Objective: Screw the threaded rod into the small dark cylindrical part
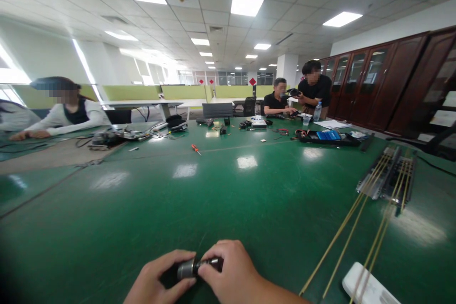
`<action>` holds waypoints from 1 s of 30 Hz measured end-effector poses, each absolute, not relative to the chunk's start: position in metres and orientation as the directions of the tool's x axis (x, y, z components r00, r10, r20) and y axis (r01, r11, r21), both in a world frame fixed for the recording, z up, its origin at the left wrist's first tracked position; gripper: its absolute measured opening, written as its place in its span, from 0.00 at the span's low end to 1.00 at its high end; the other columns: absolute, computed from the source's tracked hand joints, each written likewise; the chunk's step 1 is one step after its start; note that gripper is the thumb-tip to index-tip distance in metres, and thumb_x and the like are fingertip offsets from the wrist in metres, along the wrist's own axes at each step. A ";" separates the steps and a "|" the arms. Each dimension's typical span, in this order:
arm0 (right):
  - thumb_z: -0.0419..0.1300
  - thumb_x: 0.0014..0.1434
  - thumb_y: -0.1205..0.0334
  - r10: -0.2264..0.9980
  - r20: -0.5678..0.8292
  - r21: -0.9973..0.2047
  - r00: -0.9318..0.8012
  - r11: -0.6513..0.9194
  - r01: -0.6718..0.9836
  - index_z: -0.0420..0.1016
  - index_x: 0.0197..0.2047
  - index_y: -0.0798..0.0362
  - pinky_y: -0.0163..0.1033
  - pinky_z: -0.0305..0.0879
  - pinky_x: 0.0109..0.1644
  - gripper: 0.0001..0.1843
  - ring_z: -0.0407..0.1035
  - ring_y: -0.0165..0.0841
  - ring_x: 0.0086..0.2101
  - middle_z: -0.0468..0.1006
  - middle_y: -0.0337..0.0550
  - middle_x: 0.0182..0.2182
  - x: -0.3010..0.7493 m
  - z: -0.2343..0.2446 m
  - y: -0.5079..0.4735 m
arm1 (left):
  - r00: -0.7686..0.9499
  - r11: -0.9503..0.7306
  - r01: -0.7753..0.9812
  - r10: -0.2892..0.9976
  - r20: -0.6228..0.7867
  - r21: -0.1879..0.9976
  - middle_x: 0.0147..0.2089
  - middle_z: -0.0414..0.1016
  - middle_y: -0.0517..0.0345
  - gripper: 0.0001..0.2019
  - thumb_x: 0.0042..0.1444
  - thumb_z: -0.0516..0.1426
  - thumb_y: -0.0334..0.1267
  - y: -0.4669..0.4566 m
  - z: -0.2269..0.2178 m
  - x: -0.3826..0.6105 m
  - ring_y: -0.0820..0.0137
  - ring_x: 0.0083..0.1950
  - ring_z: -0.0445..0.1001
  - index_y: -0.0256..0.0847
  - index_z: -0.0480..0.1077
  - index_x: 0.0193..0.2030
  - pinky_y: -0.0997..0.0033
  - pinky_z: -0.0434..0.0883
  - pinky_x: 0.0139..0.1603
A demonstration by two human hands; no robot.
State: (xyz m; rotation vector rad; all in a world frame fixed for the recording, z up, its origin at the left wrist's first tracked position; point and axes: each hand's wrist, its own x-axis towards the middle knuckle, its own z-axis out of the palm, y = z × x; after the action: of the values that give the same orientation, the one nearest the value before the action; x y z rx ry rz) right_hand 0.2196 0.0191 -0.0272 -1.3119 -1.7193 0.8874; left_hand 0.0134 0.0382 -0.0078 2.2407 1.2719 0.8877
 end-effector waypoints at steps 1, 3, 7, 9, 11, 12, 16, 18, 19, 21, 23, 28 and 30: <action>0.66 0.55 0.61 0.972 0.170 -0.875 -0.164 0.225 0.428 0.84 0.35 0.51 0.34 0.59 0.36 0.06 0.70 0.31 0.31 0.79 0.40 0.29 0.220 -0.026 0.019 | 0.380 -0.494 0.604 0.868 0.319 0.625 0.40 0.83 0.62 0.12 0.47 0.67 0.37 0.038 -0.008 0.013 0.66 0.41 0.82 0.50 0.80 0.40 0.75 0.77 0.45; 0.66 0.54 0.61 0.971 0.169 -0.872 -0.168 0.227 0.433 0.84 0.34 0.51 0.34 0.59 0.36 0.06 0.70 0.31 0.31 0.78 0.39 0.28 0.221 -0.023 0.018 | 0.385 -0.486 0.605 0.872 0.303 0.630 0.40 0.83 0.61 0.12 0.47 0.66 0.37 0.038 -0.007 0.013 0.66 0.42 0.81 0.50 0.80 0.41 0.74 0.77 0.46; 0.67 0.54 0.59 0.971 0.162 -0.868 -0.175 0.225 0.442 0.84 0.36 0.51 0.34 0.59 0.36 0.07 0.70 0.31 0.32 0.79 0.39 0.30 0.222 -0.018 0.017 | 0.387 -0.463 0.609 0.882 0.269 0.644 0.41 0.83 0.61 0.12 0.48 0.66 0.38 0.038 -0.008 0.014 0.65 0.43 0.81 0.50 0.80 0.42 0.72 0.77 0.47; 0.66 0.54 0.59 0.970 0.175 -0.866 -0.170 0.234 0.441 0.84 0.36 0.51 0.33 0.60 0.37 0.07 0.71 0.31 0.32 0.80 0.39 0.30 0.222 -0.017 0.017 | 0.378 -0.457 0.613 0.886 0.269 0.645 0.42 0.83 0.60 0.12 0.49 0.66 0.39 0.038 -0.009 0.014 0.64 0.44 0.81 0.49 0.80 0.42 0.70 0.77 0.49; 0.66 0.55 0.60 0.967 0.193 -0.867 -0.165 0.247 0.433 0.84 0.35 0.51 0.33 0.60 0.37 0.07 0.72 0.30 0.32 0.80 0.39 0.30 0.222 -0.017 0.016 | 0.371 -0.458 0.614 0.886 0.278 0.642 0.43 0.83 0.59 0.12 0.50 0.66 0.40 0.038 -0.010 0.013 0.63 0.45 0.81 0.49 0.80 0.43 0.69 0.77 0.49; 0.65 0.56 0.60 0.966 0.202 -0.867 -0.161 0.253 0.429 0.84 0.36 0.51 0.33 0.60 0.37 0.07 0.72 0.30 0.32 0.80 0.39 0.30 0.222 -0.017 0.016 | 0.370 -0.460 0.614 0.886 0.281 0.642 0.43 0.83 0.59 0.12 0.50 0.65 0.40 0.038 -0.010 0.013 0.63 0.45 0.81 0.49 0.80 0.43 0.69 0.77 0.49; 0.65 0.55 0.61 0.962 0.217 -0.866 -0.163 0.267 0.422 0.84 0.35 0.51 0.33 0.61 0.36 0.06 0.72 0.31 0.32 0.81 0.39 0.30 0.223 -0.017 0.015 | 0.373 -0.466 0.613 0.883 0.286 0.638 0.42 0.83 0.61 0.11 0.49 0.66 0.40 0.038 -0.010 0.013 0.64 0.44 0.81 0.50 0.80 0.42 0.70 0.77 0.48; 0.65 0.55 0.61 0.958 0.232 -0.860 -0.169 0.283 0.424 0.84 0.36 0.51 0.33 0.61 0.36 0.07 0.72 0.31 0.32 0.81 0.39 0.30 0.224 -0.017 0.015 | 0.379 -0.476 0.612 0.878 0.294 0.631 0.42 0.83 0.62 0.11 0.49 0.66 0.40 0.038 -0.010 0.013 0.64 0.43 0.81 0.51 0.80 0.42 0.70 0.77 0.48; 0.65 0.55 0.61 0.956 0.240 -0.856 -0.169 0.290 0.427 0.84 0.36 0.51 0.33 0.61 0.37 0.06 0.72 0.31 0.32 0.81 0.39 0.30 0.225 -0.017 0.016 | 0.381 -0.481 0.612 0.875 0.299 0.628 0.42 0.83 0.62 0.11 0.49 0.66 0.40 0.038 -0.010 0.013 0.65 0.43 0.81 0.51 0.80 0.42 0.70 0.77 0.48; 0.66 0.55 0.61 0.953 0.246 -0.852 -0.178 0.300 0.429 0.84 0.36 0.51 0.33 0.61 0.37 0.06 0.72 0.31 0.32 0.81 0.39 0.30 0.225 -0.018 0.016 | 0.389 -0.490 0.612 0.870 0.304 0.620 0.42 0.83 0.62 0.11 0.50 0.66 0.41 0.039 -0.010 0.013 0.65 0.43 0.81 0.51 0.80 0.42 0.71 0.78 0.48; 0.66 0.55 0.61 0.952 0.248 -0.850 -0.181 0.303 0.431 0.84 0.36 0.51 0.33 0.61 0.37 0.06 0.72 0.31 0.32 0.81 0.39 0.30 0.226 -0.018 0.017 | 0.398 -0.497 0.612 0.866 0.304 0.615 0.42 0.83 0.63 0.11 0.51 0.65 0.42 0.040 -0.010 0.013 0.66 0.43 0.81 0.51 0.80 0.42 0.71 0.78 0.48; 0.66 0.55 0.60 0.959 0.231 -0.860 -0.165 0.281 0.427 0.84 0.36 0.51 0.33 0.62 0.37 0.06 0.73 0.30 0.32 0.81 0.39 0.31 0.226 -0.017 0.016 | 0.405 -0.514 0.596 0.856 0.321 0.618 0.42 0.83 0.63 0.11 0.51 0.66 0.42 0.041 -0.012 0.013 0.66 0.43 0.81 0.51 0.79 0.42 0.72 0.78 0.47; 0.66 0.55 0.60 0.962 0.220 -0.866 -0.161 0.268 0.421 0.84 0.36 0.51 0.33 0.62 0.36 0.06 0.73 0.30 0.32 0.81 0.39 0.30 0.226 -0.016 0.015 | 0.394 -0.511 0.587 0.858 0.330 0.628 0.42 0.83 0.63 0.11 0.50 0.66 0.42 0.040 -0.012 0.014 0.65 0.43 0.81 0.51 0.79 0.42 0.71 0.78 0.47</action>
State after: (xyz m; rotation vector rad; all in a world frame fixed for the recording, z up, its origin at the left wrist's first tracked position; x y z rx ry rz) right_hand 0.2259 0.0152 -0.0163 -1.2732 -1.7287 0.8409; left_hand 0.0140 0.0399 -0.0121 2.2446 1.2433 0.8922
